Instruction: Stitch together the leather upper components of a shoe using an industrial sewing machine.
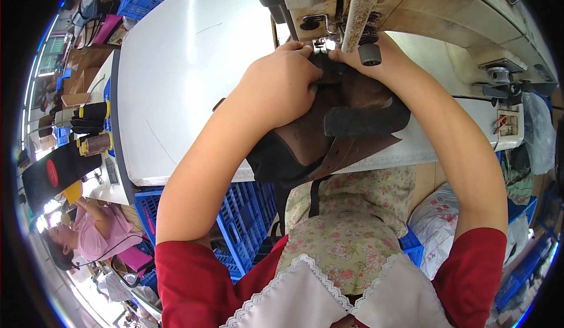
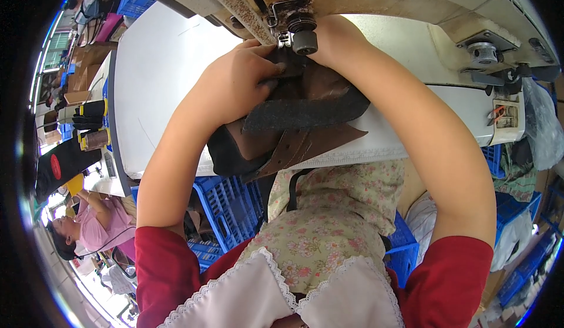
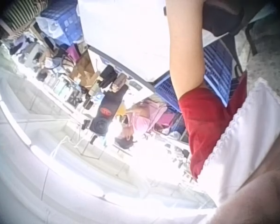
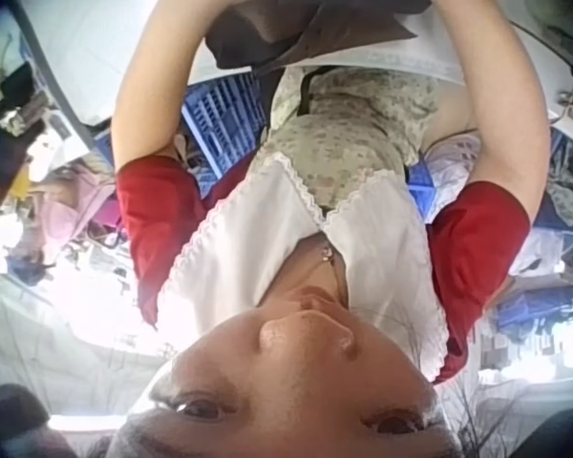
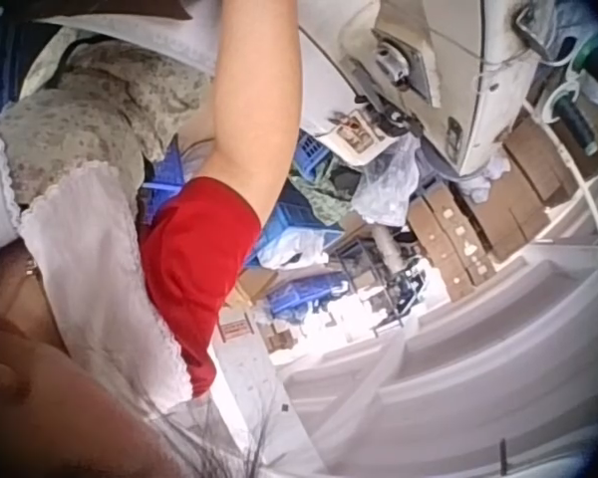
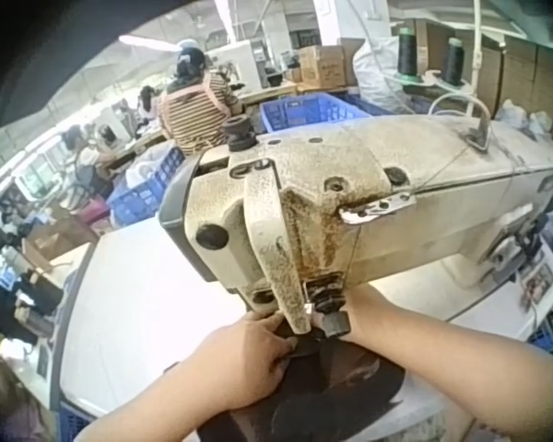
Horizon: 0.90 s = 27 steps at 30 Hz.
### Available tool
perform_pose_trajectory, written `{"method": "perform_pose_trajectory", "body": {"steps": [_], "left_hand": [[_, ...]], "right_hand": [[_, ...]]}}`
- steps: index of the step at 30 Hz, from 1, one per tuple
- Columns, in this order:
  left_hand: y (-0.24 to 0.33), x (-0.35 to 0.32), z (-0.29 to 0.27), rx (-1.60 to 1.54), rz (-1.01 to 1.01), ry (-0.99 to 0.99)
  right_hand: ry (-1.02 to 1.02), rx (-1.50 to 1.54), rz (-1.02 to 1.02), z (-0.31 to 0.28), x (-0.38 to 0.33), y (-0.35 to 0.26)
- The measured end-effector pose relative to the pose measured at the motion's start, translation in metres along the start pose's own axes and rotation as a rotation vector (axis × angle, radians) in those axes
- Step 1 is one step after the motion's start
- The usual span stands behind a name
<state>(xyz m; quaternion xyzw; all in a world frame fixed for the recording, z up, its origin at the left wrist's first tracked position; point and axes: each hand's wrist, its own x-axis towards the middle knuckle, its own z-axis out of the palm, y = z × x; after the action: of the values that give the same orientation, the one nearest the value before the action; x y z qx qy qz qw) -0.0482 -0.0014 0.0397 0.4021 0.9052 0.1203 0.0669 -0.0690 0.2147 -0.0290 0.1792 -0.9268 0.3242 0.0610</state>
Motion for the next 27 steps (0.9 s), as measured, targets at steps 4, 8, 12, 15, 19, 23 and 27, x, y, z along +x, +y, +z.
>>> {"method": "perform_pose_trajectory", "body": {"steps": [4, 8, 12, 15, 19, 23, 27], "left_hand": [[0.004, 0.002, -0.004, 0.003, -0.030, -0.008], [0.000, 0.002, -0.004, -0.013, -0.022, -0.040], [0.002, 0.002, -0.006, -0.028, -0.037, -0.042], [0.001, 0.001, -0.008, -0.009, -0.059, -0.048], [-0.001, 0.003, -0.007, -0.020, -0.023, -0.065], [-0.001, 0.003, -0.009, -0.002, -0.014, -0.083], [0.001, 0.002, -0.009, -0.011, -0.027, -0.073]], "right_hand": [[0.053, 0.067, 0.022, -0.001, -0.001, -0.003], [0.077, 0.097, 0.043, 0.002, -0.001, -0.006], [0.067, 0.025, -0.011, 0.006, -0.004, 0.004], [0.093, 0.044, -0.024, 0.005, -0.004, -0.001], [0.061, 0.090, 0.031, 0.002, -0.004, -0.003], [0.091, 0.073, 0.037, 0.001, -0.004, -0.008], [0.097, 0.124, 0.036, 0.003, -0.006, -0.006]]}}
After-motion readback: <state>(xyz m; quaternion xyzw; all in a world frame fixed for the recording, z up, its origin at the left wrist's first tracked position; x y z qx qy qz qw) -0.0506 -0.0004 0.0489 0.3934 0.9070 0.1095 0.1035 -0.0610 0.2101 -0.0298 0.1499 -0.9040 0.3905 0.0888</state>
